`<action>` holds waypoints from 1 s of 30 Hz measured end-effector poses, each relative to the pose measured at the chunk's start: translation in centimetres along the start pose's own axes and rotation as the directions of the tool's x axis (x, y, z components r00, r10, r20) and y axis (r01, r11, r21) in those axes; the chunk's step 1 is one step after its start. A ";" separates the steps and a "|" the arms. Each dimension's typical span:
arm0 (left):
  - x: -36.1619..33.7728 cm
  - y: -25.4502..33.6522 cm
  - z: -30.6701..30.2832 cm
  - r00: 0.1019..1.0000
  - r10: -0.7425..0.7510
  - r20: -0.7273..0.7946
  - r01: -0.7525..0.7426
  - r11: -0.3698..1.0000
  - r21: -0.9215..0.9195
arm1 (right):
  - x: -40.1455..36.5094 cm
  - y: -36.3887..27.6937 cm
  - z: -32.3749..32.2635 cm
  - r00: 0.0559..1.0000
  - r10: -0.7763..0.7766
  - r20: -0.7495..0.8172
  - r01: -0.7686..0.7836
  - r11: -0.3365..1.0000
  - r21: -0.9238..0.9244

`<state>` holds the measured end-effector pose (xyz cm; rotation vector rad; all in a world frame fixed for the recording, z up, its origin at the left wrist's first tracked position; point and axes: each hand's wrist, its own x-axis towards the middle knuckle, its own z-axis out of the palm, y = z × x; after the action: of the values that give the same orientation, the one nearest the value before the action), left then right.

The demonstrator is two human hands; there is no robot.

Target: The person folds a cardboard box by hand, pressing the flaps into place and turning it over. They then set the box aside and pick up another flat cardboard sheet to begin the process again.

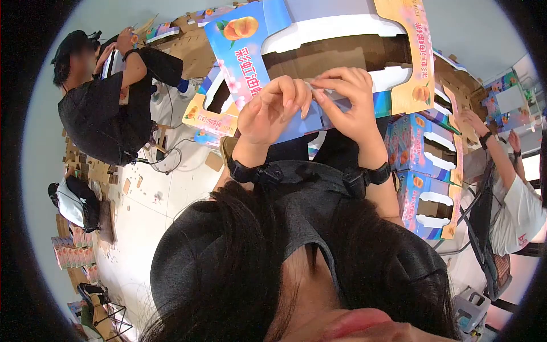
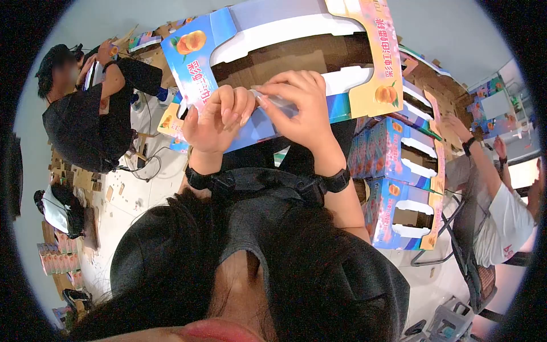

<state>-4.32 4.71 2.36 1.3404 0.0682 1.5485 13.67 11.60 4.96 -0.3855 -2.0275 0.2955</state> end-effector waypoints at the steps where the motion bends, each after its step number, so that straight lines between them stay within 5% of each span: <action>1: 0.0 0.0 0.0 1.000 -0.003 0.007 0.003 1.000 0.005 | 0.0 0.0 0.0 1.000 -0.006 -0.004 0.006 1.000 -0.001; 17: -0.4 -0.3 0.5 1.000 -0.002 0.002 0.002 0.999 0.037 | -0.3 0.3 1.1 0.998 -0.004 -0.069 0.001 0.999 -0.044; 25: -0.5 -0.3 0.2 0.999 -0.006 0.043 0.009 0.999 -0.047 | -0.5 0.3 1.9 0.980 0.127 -0.155 -0.140 0.987 -0.073; 30: -0.4 0.4 0.7 0.989 -0.109 0.096 0.108 0.994 0.009 | -0.3 0.5 2.1 0.971 0.062 -0.230 -0.082 0.994 -0.077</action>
<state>-4.17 3.84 2.58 1.3899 0.0827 1.3915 12.06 11.87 3.52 -0.5239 -1.8077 0.1985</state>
